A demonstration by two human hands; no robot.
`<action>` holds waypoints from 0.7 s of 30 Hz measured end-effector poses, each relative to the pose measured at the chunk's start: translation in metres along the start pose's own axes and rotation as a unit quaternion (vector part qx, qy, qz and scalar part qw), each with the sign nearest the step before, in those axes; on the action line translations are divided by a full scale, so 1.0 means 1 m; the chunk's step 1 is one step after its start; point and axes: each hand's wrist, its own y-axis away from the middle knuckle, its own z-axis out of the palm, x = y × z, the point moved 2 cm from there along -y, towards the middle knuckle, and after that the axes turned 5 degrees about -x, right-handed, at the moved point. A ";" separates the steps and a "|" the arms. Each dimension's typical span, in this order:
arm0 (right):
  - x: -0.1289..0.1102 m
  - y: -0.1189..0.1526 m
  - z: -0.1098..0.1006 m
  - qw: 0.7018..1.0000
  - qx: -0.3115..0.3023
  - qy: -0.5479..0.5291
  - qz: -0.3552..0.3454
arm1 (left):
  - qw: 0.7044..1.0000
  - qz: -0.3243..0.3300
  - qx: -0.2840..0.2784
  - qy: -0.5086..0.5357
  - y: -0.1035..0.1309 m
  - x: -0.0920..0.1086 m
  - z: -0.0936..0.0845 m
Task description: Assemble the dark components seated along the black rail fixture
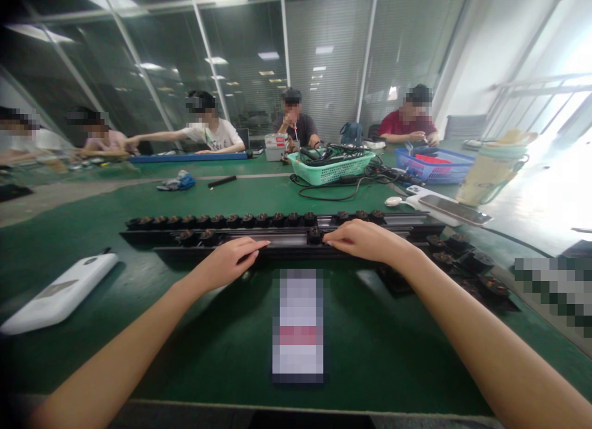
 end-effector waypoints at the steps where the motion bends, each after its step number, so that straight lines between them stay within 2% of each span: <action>1: 0.000 0.000 0.000 1.000 0.000 -0.001 0.000 | 1.000 0.001 0.000 0.000 0.000 0.000 0.000; 21: 0.003 0.000 -0.001 0.999 0.003 -0.045 0.006 | 1.000 -0.004 0.000 0.009 0.000 0.000 0.000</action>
